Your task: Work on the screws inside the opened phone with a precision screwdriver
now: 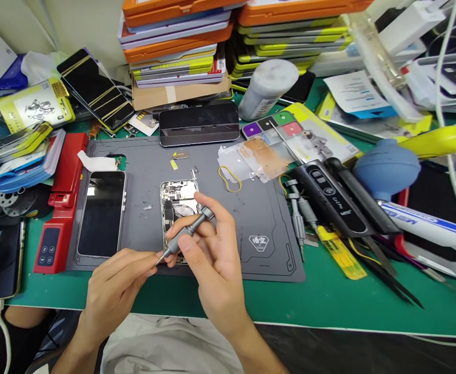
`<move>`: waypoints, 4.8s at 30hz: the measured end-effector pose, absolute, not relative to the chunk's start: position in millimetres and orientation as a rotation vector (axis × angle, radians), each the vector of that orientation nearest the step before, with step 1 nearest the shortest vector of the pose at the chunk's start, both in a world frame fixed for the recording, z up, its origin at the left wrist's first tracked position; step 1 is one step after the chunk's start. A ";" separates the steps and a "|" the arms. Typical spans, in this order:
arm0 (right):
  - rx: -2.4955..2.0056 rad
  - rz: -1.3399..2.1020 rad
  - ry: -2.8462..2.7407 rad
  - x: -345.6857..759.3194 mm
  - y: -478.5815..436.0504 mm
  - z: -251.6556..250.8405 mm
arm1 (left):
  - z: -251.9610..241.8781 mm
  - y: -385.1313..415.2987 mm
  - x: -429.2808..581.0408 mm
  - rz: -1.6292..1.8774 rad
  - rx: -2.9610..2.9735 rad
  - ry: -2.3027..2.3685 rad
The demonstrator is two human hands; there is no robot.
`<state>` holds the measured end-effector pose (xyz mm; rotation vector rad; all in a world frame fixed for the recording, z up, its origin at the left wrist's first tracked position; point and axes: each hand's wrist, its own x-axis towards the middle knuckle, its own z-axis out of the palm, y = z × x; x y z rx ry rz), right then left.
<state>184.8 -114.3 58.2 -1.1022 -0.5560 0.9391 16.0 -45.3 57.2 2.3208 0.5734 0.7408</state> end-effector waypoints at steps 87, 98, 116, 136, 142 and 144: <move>-1.436 -0.308 -1.386 196.7 -129.6 40.9 | 51.4 -45.5 28.6 0.782 2.650 0.727; -1.409 -0.259 -1.411 195.8 -128.3 45.0 | 54.0 -47.1 28.9 0.789 2.649 0.742; -1.484 -0.178 -1.311 192.5 -122.6 39.5 | 76.5 -4.1 38.4 0.450 3.108 1.079; -1.074 0.367 -0.694 192.2 -131.1 50.9 | 65.1 -62.4 40.1 0.491 1.017 0.825; -1.027 0.345 -0.720 188.3 -134.1 50.8 | 69.6 -62.6 46.2 0.601 0.812 0.821; -1.040 0.306 -0.733 187.6 -134.1 49.7 | 69.4 -62.4 46.6 0.597 0.776 0.794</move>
